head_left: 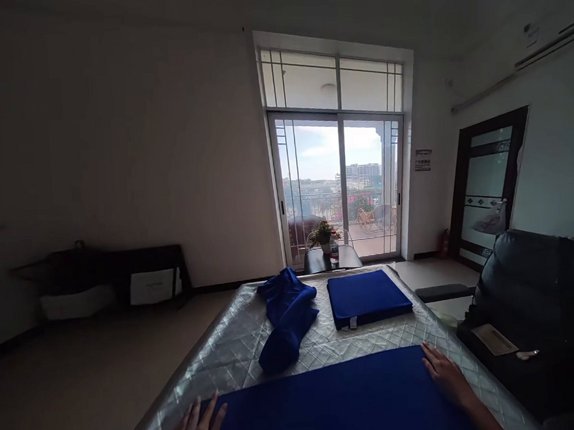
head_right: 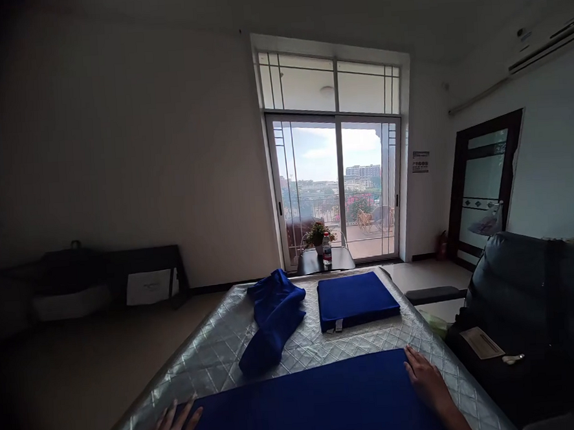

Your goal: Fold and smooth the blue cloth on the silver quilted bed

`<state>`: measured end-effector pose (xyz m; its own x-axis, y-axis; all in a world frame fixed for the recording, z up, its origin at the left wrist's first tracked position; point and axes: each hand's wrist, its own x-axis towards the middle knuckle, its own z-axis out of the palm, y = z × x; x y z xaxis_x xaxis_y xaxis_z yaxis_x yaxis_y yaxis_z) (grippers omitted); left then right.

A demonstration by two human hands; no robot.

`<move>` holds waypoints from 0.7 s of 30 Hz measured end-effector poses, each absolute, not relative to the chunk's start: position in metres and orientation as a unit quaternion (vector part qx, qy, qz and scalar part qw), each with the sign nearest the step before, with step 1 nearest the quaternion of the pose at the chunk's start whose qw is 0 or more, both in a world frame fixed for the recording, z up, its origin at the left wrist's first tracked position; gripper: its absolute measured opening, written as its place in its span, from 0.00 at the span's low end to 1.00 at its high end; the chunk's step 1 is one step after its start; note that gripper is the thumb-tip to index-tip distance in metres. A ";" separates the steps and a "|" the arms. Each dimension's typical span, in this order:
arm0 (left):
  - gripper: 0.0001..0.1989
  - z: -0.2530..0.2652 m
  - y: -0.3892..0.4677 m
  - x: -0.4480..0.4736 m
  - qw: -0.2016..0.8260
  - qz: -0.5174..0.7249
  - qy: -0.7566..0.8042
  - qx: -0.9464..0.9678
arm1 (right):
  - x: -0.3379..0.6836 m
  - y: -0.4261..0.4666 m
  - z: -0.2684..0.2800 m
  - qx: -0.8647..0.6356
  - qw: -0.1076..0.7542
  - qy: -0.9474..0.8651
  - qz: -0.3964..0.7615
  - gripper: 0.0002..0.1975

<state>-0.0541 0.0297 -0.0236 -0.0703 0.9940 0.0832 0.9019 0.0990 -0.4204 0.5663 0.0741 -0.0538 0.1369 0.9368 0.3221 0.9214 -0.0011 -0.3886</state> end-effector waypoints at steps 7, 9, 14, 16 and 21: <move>0.35 -0.014 0.027 -0.049 0.168 0.124 -0.720 -0.662 | 0.571 0.080 -0.059 -0.704 0.286 -0.650 0.025 0.29; 0.36 -0.016 0.027 -0.050 0.169 0.116 -0.720 -0.663 | 0.572 0.081 -0.060 -0.705 0.291 -0.646 0.027 0.28; 0.36 -0.026 0.031 -0.055 0.182 0.113 -0.726 -0.653 | 0.573 0.084 -0.062 -0.701 0.299 -0.647 0.022 0.27; 0.35 -0.030 0.032 -0.057 0.178 0.102 -0.724 -0.658 | 0.574 0.085 -0.066 -0.697 0.302 -0.650 0.017 0.27; 0.33 -0.033 0.030 -0.059 0.145 0.044 -0.739 -0.656 | 0.577 0.088 -0.071 -0.701 0.293 -0.650 0.025 0.29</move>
